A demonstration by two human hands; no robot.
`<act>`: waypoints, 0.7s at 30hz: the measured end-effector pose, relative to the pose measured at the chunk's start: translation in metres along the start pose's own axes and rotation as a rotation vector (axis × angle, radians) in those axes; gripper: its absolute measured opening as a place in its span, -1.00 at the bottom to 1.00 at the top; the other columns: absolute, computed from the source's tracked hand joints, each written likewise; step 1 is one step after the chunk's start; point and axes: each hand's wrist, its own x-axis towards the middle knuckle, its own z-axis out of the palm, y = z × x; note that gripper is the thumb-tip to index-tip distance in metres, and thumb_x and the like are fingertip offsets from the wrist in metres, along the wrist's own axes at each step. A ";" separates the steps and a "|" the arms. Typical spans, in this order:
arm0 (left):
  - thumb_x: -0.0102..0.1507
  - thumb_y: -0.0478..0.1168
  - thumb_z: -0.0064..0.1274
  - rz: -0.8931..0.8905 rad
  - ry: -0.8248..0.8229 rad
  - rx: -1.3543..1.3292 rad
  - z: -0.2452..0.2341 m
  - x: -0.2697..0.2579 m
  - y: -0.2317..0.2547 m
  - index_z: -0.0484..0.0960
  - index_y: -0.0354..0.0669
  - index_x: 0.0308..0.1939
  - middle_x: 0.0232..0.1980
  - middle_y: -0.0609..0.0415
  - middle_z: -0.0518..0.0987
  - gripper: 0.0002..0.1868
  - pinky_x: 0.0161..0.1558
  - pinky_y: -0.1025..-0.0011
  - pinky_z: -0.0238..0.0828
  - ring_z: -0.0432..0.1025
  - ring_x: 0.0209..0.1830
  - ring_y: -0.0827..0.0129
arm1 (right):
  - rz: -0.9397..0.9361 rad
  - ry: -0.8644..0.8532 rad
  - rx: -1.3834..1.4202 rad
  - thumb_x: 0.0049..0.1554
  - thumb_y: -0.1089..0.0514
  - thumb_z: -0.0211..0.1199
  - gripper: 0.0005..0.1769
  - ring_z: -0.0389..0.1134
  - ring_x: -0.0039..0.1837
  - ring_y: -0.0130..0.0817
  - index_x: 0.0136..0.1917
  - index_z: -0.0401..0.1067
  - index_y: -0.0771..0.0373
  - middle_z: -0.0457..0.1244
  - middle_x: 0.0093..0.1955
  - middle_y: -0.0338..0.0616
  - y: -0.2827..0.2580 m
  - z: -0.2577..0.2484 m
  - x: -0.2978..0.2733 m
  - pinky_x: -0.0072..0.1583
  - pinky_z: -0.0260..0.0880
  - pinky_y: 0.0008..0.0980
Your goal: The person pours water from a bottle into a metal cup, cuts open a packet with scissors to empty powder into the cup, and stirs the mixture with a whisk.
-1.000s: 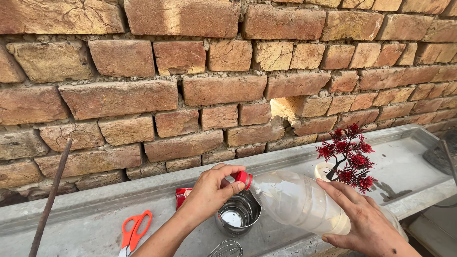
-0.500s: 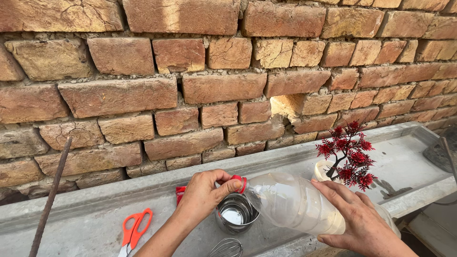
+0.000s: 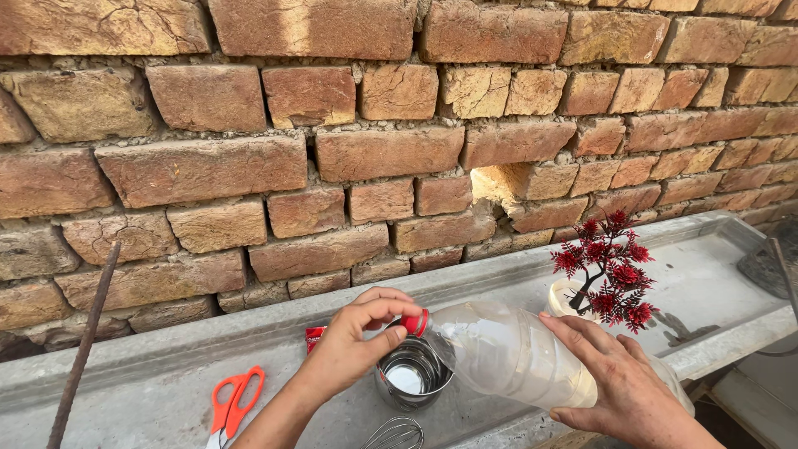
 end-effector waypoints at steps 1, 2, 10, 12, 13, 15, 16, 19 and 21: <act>0.30 -0.36 0.11 -0.001 -0.001 0.000 -0.001 0.000 -0.004 0.71 -0.21 0.08 0.18 0.00 0.56 -0.73 0.04 0.36 0.37 0.46 0.08 0.27 | 0.001 0.000 0.001 -0.32 -0.22 0.67 0.43 0.05 0.55 -0.21 0.66 -0.11 -0.40 -0.06 0.65 -0.31 -0.001 0.000 0.000 0.51 -0.09 0.04; 0.33 -0.30 0.08 -0.057 0.030 -0.077 -0.001 0.000 -0.007 0.71 -0.20 0.07 0.17 0.04 0.58 -0.75 0.09 0.40 0.40 0.48 0.11 0.32 | -0.028 0.023 0.014 -0.33 -0.22 0.67 0.45 0.06 0.54 -0.20 0.66 -0.11 -0.38 -0.04 0.63 -0.28 -0.001 0.000 0.001 0.51 -0.10 0.06; 0.26 0.03 0.17 -0.637 0.054 0.255 0.001 0.011 0.006 0.75 0.00 0.03 -0.14 0.21 0.75 -0.66 -0.04 0.44 0.48 0.61 -0.14 0.38 | -0.032 0.023 0.014 -0.35 -0.22 0.67 0.45 0.09 0.54 -0.20 0.66 -0.11 -0.39 -0.01 0.62 -0.28 -0.007 -0.002 0.003 0.52 -0.08 0.06; 0.21 -0.02 0.18 -0.411 0.039 0.200 0.000 0.009 0.008 0.69 -0.02 0.12 0.00 0.15 0.70 -0.58 -0.07 0.35 0.43 0.57 -0.01 0.40 | 0.007 -0.012 -0.028 -0.34 -0.23 0.69 0.47 0.08 0.54 -0.20 0.65 -0.14 -0.44 -0.03 0.62 -0.31 -0.008 -0.002 0.005 0.53 -0.17 0.17; 0.21 -0.02 0.18 -0.412 0.038 0.200 -0.002 0.008 0.008 0.69 -0.02 0.12 0.00 0.15 0.70 -0.58 -0.07 0.35 0.43 0.57 -0.01 0.40 | 0.008 -0.012 -0.027 -0.34 -0.23 0.69 0.47 0.08 0.54 -0.20 0.65 -0.14 -0.44 -0.03 0.62 -0.31 -0.008 -0.002 0.006 0.53 -0.17 0.17; 0.27 -0.10 0.19 -0.203 0.000 0.094 -0.003 0.007 0.010 0.71 -0.12 0.14 0.14 0.05 0.64 -0.61 0.11 0.27 0.33 0.50 0.14 0.26 | 0.047 -0.056 -0.031 -0.34 -0.24 0.69 0.52 0.07 0.54 -0.21 0.70 -0.17 -0.50 -0.07 0.64 -0.31 -0.007 -0.003 0.007 0.54 -0.19 0.19; 0.27 -0.10 0.19 -0.204 0.000 0.093 -0.003 0.008 0.011 0.71 -0.12 0.14 0.14 0.05 0.64 -0.61 0.11 0.27 0.33 0.50 0.14 0.26 | 0.047 -0.057 -0.032 -0.34 -0.24 0.69 0.52 0.07 0.54 -0.21 0.70 -0.17 -0.50 -0.07 0.64 -0.31 -0.007 -0.003 0.007 0.54 -0.19 0.19; 0.22 0.01 0.17 -0.446 0.072 0.155 -0.002 0.011 0.013 0.65 -0.01 0.13 0.10 0.17 0.66 -0.57 -0.04 0.29 0.43 0.52 0.02 0.38 | 0.042 -0.054 -0.040 -0.33 -0.25 0.68 0.52 0.09 0.54 -0.21 0.71 -0.17 -0.50 -0.06 0.63 -0.30 -0.007 -0.001 0.007 0.56 -0.18 0.17; 0.25 0.07 0.16 -0.690 0.036 0.250 -0.001 0.014 0.012 0.67 0.02 0.15 -0.03 0.08 0.74 -0.56 -0.05 0.37 0.53 0.59 -0.16 0.37 | -0.010 -0.023 -0.044 -0.32 -0.22 0.67 0.47 0.08 0.54 -0.15 0.66 -0.17 -0.44 -0.05 0.63 -0.23 -0.006 -0.001 0.006 0.53 -0.15 0.20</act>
